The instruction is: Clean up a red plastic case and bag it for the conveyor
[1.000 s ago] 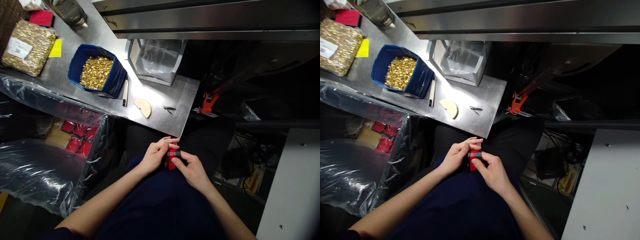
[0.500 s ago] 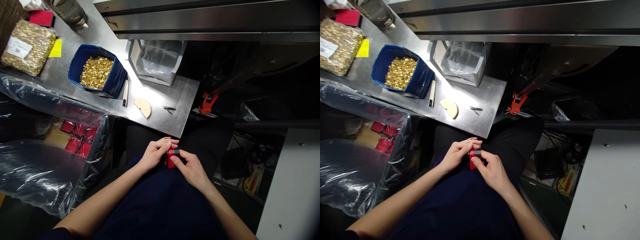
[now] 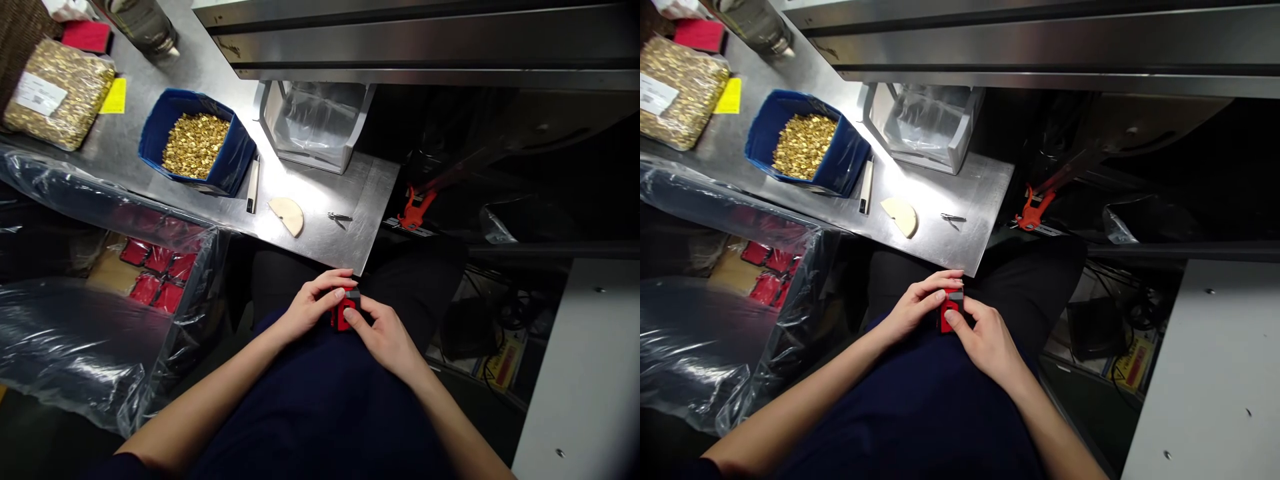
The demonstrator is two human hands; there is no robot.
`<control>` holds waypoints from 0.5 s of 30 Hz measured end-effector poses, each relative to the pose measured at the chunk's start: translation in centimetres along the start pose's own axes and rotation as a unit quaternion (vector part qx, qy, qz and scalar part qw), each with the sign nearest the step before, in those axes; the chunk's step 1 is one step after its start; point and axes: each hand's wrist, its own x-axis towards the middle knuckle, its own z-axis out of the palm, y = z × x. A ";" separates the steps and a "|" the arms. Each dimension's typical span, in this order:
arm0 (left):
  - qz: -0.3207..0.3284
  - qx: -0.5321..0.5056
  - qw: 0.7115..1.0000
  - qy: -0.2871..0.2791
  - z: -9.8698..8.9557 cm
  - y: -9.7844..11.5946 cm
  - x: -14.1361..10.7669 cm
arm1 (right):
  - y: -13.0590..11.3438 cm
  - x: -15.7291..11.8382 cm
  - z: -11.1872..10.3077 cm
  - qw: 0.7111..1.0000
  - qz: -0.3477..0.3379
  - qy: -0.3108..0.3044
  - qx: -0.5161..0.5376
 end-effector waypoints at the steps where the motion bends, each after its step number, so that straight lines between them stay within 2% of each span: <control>1: -0.001 0.001 1.000 0.001 0.0 -0.1 0.0 | 0.0 0.1 0.0 1.000 0.003 0.021 -0.001; 4: -0.004 0.006 1.000 0.001 0.2 -0.3 0.0 | 0.0 0.3 -0.3 0.995 0.030 0.087 -0.028; 7: -0.011 0.018 1.000 0.001 0.4 -0.4 0.1 | 0.3 0.7 -0.5 0.991 0.057 0.109 -0.050; 10: -0.022 0.013 0.999 0.029 0.4 -0.5 0.3 | 0.8 1.3 -0.6 0.994 0.051 0.097 0.024; 12: -0.055 -0.040 0.996 0.064 0.4 -0.6 0.5 | 1.1 1.5 -0.8 0.993 0.029 0.078 0.083; 15: -0.117 -0.154 0.976 0.105 0.3 -0.4 1.0 | 1.2 1.2 -1.2 0.998 -0.019 0.022 0.059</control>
